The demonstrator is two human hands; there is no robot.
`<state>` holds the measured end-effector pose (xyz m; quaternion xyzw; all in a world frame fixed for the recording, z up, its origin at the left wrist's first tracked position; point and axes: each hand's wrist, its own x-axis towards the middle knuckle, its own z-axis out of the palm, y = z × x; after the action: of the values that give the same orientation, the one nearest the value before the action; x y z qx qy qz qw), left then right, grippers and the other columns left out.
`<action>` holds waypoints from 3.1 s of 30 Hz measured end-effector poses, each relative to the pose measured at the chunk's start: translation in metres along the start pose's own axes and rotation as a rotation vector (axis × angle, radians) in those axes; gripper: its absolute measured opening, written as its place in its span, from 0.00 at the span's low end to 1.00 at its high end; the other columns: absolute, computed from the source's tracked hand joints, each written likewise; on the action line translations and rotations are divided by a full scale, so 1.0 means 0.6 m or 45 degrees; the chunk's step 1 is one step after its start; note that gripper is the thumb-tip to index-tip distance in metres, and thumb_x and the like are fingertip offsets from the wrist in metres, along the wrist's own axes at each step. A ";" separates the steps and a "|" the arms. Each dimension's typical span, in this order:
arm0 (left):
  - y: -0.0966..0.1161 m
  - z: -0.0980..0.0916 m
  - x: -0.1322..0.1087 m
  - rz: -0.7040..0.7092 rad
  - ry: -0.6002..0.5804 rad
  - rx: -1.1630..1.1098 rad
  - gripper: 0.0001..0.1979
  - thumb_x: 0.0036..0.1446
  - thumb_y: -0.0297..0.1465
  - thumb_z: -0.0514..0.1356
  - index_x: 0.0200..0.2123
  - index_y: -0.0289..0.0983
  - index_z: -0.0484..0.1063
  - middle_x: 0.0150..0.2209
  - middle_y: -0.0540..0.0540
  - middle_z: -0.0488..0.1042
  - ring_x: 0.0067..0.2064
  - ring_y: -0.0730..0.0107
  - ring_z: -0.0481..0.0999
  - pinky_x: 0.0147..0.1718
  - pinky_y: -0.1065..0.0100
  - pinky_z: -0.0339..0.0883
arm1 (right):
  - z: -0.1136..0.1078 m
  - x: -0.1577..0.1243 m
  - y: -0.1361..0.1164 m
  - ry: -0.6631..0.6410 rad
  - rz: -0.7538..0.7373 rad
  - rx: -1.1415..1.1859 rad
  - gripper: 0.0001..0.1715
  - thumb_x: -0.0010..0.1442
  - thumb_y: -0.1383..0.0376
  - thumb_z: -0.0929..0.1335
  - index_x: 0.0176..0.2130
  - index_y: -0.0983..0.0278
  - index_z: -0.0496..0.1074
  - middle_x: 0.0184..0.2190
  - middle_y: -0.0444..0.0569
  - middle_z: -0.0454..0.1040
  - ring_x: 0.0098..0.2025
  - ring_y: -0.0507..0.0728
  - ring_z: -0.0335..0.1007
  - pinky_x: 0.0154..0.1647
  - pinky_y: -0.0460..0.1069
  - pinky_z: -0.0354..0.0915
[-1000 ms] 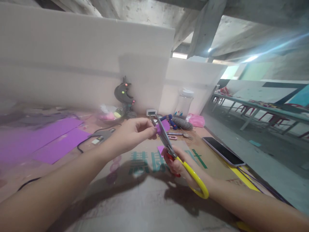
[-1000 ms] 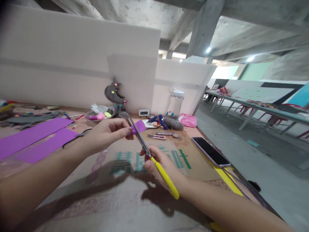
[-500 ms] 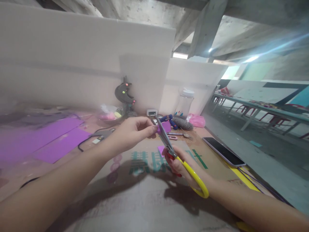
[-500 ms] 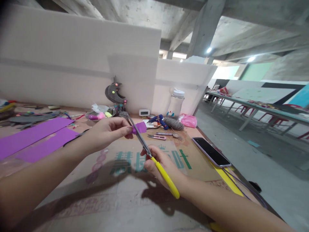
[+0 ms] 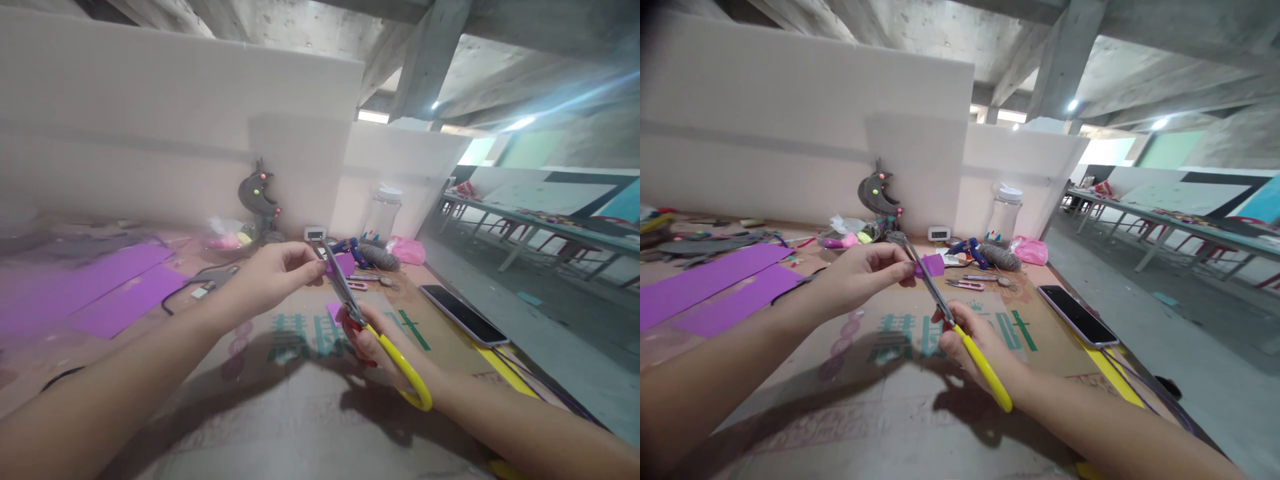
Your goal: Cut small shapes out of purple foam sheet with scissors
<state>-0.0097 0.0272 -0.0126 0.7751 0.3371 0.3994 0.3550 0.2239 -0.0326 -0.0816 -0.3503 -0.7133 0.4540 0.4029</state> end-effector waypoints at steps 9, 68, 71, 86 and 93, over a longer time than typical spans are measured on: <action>0.000 0.012 -0.002 -0.028 -0.063 0.010 0.13 0.64 0.41 0.60 0.32 0.39 0.75 0.34 0.49 0.80 0.39 0.66 0.79 0.42 0.64 0.70 | 0.001 0.000 0.014 -0.002 -0.055 0.066 0.35 0.60 0.36 0.67 0.48 0.62 0.67 0.31 0.43 0.61 0.27 0.50 0.51 0.24 0.46 0.51; 0.020 0.031 -0.004 -0.042 -0.039 0.022 0.12 0.63 0.37 0.57 0.30 0.39 0.75 0.32 0.48 0.80 0.37 0.66 0.79 0.38 0.66 0.72 | -0.006 0.007 0.023 -0.085 -0.086 0.143 0.30 0.65 0.40 0.64 0.49 0.62 0.66 0.27 0.39 0.58 0.23 0.49 0.50 0.23 0.46 0.53; 0.017 0.031 -0.005 -0.037 -0.035 0.033 0.13 0.63 0.38 0.57 0.30 0.38 0.75 0.32 0.48 0.80 0.36 0.66 0.78 0.38 0.67 0.71 | -0.006 0.006 0.022 -0.095 -0.065 0.138 0.30 0.66 0.40 0.63 0.50 0.62 0.66 0.27 0.39 0.58 0.24 0.49 0.50 0.23 0.46 0.52; 0.018 0.033 -0.003 -0.106 -0.038 0.071 0.13 0.63 0.38 0.57 0.33 0.36 0.77 0.33 0.47 0.81 0.37 0.65 0.79 0.37 0.67 0.67 | -0.005 0.004 0.029 -0.077 -0.084 0.153 0.32 0.65 0.39 0.64 0.51 0.62 0.66 0.29 0.39 0.57 0.24 0.48 0.50 0.23 0.45 0.52; 0.012 0.030 -0.005 -0.097 -0.040 0.067 0.13 0.63 0.39 0.57 0.33 0.37 0.77 0.33 0.47 0.80 0.36 0.65 0.78 0.37 0.67 0.67 | -0.003 0.004 0.021 -0.043 -0.036 0.149 0.33 0.63 0.38 0.65 0.47 0.63 0.67 0.26 0.38 0.57 0.23 0.47 0.49 0.21 0.44 0.51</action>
<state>0.0064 0.0160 -0.0155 0.7770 0.3710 0.3645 0.3546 0.2260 -0.0255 -0.0920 -0.3084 -0.6972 0.4949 0.4171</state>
